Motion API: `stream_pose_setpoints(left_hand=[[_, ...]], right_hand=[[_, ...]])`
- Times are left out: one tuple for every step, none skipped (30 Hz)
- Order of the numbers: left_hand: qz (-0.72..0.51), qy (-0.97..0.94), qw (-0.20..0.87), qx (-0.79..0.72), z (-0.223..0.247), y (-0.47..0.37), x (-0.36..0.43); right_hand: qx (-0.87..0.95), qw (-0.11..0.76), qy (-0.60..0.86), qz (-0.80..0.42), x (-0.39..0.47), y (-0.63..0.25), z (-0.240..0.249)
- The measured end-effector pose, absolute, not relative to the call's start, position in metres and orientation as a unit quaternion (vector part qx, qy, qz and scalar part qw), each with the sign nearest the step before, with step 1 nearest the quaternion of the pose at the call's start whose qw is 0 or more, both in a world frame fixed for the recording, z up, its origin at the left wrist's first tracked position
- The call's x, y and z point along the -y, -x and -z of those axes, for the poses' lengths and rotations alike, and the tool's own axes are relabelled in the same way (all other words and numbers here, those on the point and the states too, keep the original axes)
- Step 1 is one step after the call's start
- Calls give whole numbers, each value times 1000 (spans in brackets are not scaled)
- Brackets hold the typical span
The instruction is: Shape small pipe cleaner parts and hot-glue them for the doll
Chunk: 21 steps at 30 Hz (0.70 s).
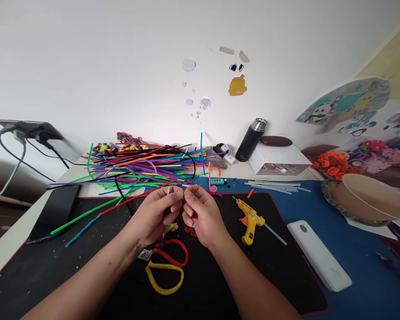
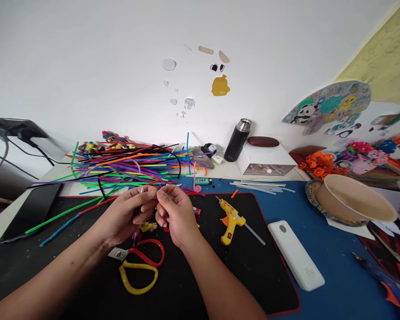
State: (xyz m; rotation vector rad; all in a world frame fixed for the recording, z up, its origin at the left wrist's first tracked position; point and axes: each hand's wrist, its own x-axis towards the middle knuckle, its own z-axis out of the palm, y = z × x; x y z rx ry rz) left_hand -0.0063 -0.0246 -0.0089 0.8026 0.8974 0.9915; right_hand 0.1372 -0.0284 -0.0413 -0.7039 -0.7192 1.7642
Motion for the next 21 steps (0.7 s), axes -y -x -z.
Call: stream_pose_setpoints(left_hand=[[-448, -356, 713, -404, 9, 6, 25], [-448, -352, 716, -403, 8, 5, 25], [-449, -348, 718, -402, 7, 5, 25], [-449, -345, 721, -399, 7, 4, 25], [-448, -344, 723, -397, 6, 4, 25], [-448, -343, 726, -394, 6, 4, 25], [-448, -343, 727, -392, 6, 4, 25], [-448, -343, 727, -392, 6, 4, 25], [-448, -344, 726, -392, 6, 5, 25], [-447, -345, 725, -394, 7, 6, 25], [-446, -348, 723, -396, 7, 6, 25], [-446, -350, 720, -399, 8, 7, 25], [-447, -352, 718, -402, 8, 8, 25], [-447, -352, 716, -404, 8, 8, 25], [-448, -352, 715, -406, 8, 8, 25], [-449, -351, 715, -406, 7, 8, 25], [-448, -349, 717, -405, 7, 8, 25], [-446, -347, 720, -402, 6, 8, 25], [-443, -346, 725, -399, 6, 8, 25], [-440, -345, 729, -396, 6, 7, 25], [-437, -344, 732, -394, 5, 7, 25]], right_hand=[[301, 528, 294, -738, 28, -137, 41], [301, 528, 293, -738, 29, -137, 41], [301, 528, 292, -738, 29, -137, 41], [301, 528, 292, -739, 29, -137, 41], [302, 528, 292, -738, 29, -137, 40], [302, 529, 292, -738, 29, -137, 39], [302, 529, 291, -737, 29, -137, 39], [302, 529, 291, -738, 29, -137, 38], [302, 530, 289, -738, 29, -137, 38], [303, 529, 288, -738, 29, -137, 37], [303, 529, 287, -739, 29, -137, 37], [304, 528, 286, -739, 29, -137, 38], [305, 529, 286, -739, 29, -137, 38], [305, 530, 287, -738, 28, -137, 39], [305, 530, 287, -737, 28, -137, 39], [305, 531, 287, -737, 28, -137, 40], [304, 532, 288, -736, 28, -137, 40], [303, 532, 287, -736, 28, -137, 40], [303, 533, 287, -736, 28, -137, 40], [304, 532, 286, -736, 28, -137, 40], [305, 532, 286, -736, 28, -137, 40]])
